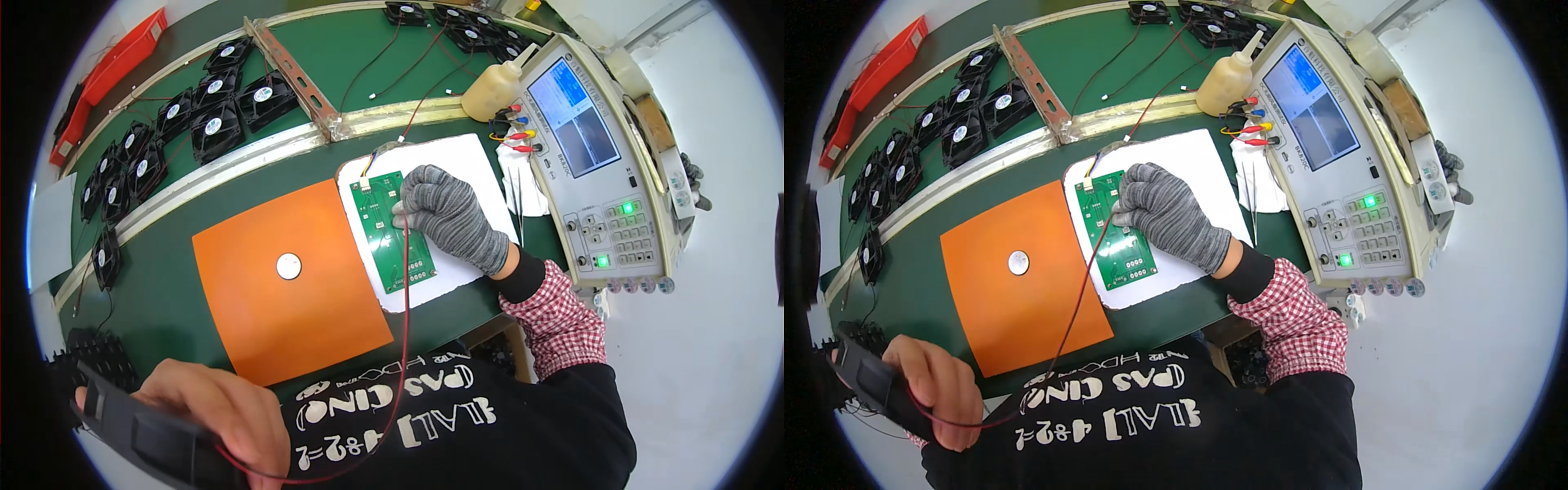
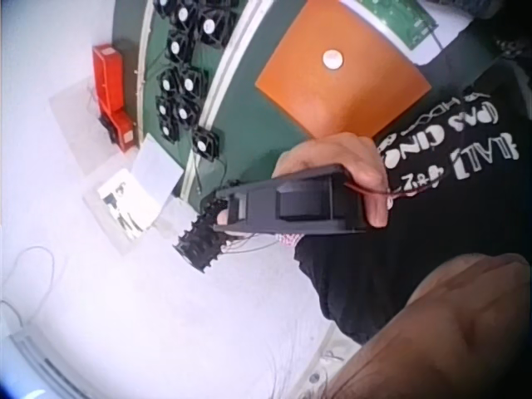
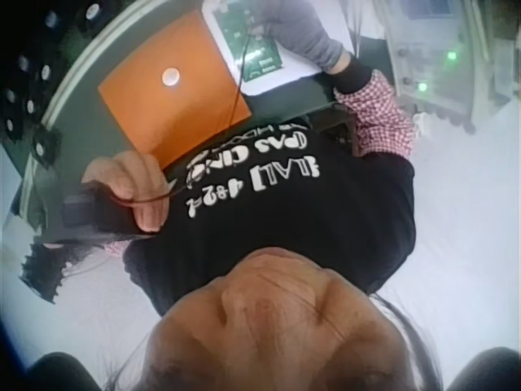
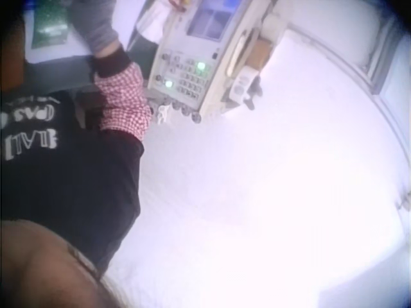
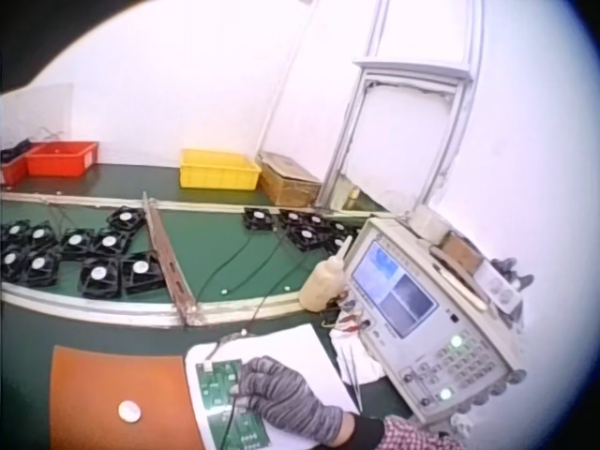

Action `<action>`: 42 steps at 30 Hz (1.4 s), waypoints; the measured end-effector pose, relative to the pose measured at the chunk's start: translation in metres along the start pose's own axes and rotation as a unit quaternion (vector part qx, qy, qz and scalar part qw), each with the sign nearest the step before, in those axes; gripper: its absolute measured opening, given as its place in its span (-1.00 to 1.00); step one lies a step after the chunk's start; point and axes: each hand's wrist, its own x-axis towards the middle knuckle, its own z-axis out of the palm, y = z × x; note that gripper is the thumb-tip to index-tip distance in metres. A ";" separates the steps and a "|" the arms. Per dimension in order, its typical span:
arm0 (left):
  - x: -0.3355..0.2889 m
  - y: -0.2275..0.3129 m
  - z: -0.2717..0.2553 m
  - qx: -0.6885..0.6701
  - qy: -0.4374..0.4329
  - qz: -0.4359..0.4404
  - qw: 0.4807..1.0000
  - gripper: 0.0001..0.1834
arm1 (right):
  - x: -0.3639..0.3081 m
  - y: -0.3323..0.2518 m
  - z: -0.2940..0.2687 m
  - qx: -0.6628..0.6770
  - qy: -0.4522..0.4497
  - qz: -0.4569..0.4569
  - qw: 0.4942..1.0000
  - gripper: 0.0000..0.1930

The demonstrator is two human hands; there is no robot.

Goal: The person repeatedly tests small black cooling fans by connecting them to a green circuit board using red and black wires. They pick up a fan, connect the wires to the board, observe the fan spinning, and then disconnect it to repeat the process with the same or another fan.

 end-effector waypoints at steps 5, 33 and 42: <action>-0.003 -0.030 0.000 0.594 0.244 0.207 0.738 -0.68 | -0.005 0.001 -0.005 -0.027 0.006 -0.006 1.000 -0.84; 0.051 0.007 -0.063 0.940 0.030 0.119 0.318 -0.25 | -0.006 -0.027 -0.012 -0.217 0.038 -0.233 0.947 -0.48; 0.021 -0.013 -0.081 0.869 0.292 0.166 0.364 0.00 | 0.003 -0.016 -0.015 0.003 0.022 0.074 0.997 -0.89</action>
